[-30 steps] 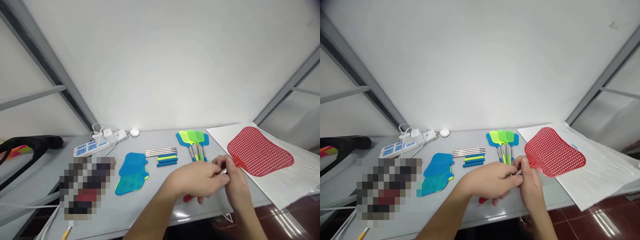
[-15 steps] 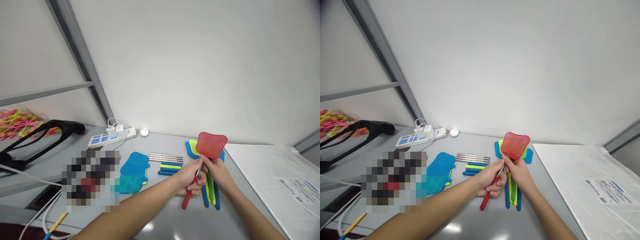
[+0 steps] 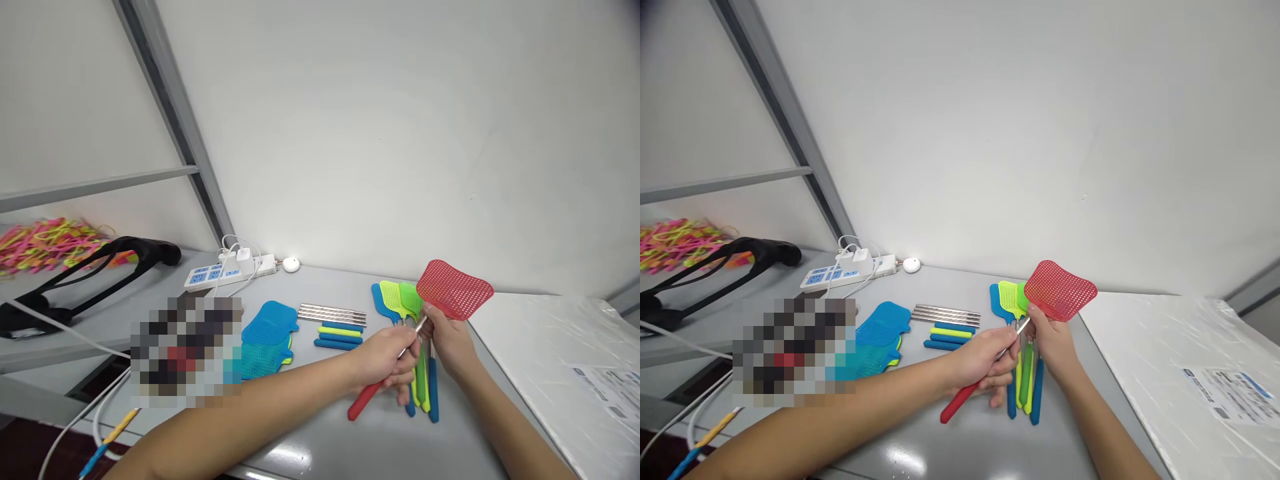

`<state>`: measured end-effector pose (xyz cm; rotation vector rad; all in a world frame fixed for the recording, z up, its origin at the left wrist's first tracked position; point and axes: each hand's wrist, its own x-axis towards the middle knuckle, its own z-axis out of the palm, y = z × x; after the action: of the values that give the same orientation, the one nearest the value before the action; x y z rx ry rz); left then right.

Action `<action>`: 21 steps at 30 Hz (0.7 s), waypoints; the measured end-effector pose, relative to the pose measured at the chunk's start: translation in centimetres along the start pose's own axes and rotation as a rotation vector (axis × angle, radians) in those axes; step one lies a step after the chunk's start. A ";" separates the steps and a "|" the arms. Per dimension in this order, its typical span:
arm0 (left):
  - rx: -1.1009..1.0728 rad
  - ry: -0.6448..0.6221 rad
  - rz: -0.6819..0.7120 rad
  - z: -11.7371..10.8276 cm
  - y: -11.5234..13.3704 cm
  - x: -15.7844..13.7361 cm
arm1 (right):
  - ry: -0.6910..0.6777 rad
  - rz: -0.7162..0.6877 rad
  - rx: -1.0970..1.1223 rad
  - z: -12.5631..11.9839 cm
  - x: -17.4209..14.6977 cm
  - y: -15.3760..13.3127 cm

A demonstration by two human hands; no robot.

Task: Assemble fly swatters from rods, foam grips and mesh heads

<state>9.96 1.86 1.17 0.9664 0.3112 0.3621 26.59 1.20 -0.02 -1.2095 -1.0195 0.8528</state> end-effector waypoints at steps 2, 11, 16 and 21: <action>0.067 -0.008 -0.043 -0.6 0.0 -2.2 | 0.027 -0.016 0.058 -0.2 0.6 0.1; 0.556 0.132 -0.154 -1.5 0.3 -5.7 | 0.083 -0.074 0.158 -1.0 0.7 -0.3; 1.012 0.326 0.028 0.2 -0.2 -6.5 | -0.163 0.028 0.033 0.8 -2.6 -0.4; 0.878 0.287 -0.075 0.2 -0.4 -6.5 | -0.340 0.045 -0.061 2.9 -4.4 0.6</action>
<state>4.27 -1.32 1.57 1.7589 0.8048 0.2925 22.42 -1.86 -1.16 -1.1656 -1.3027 1.0941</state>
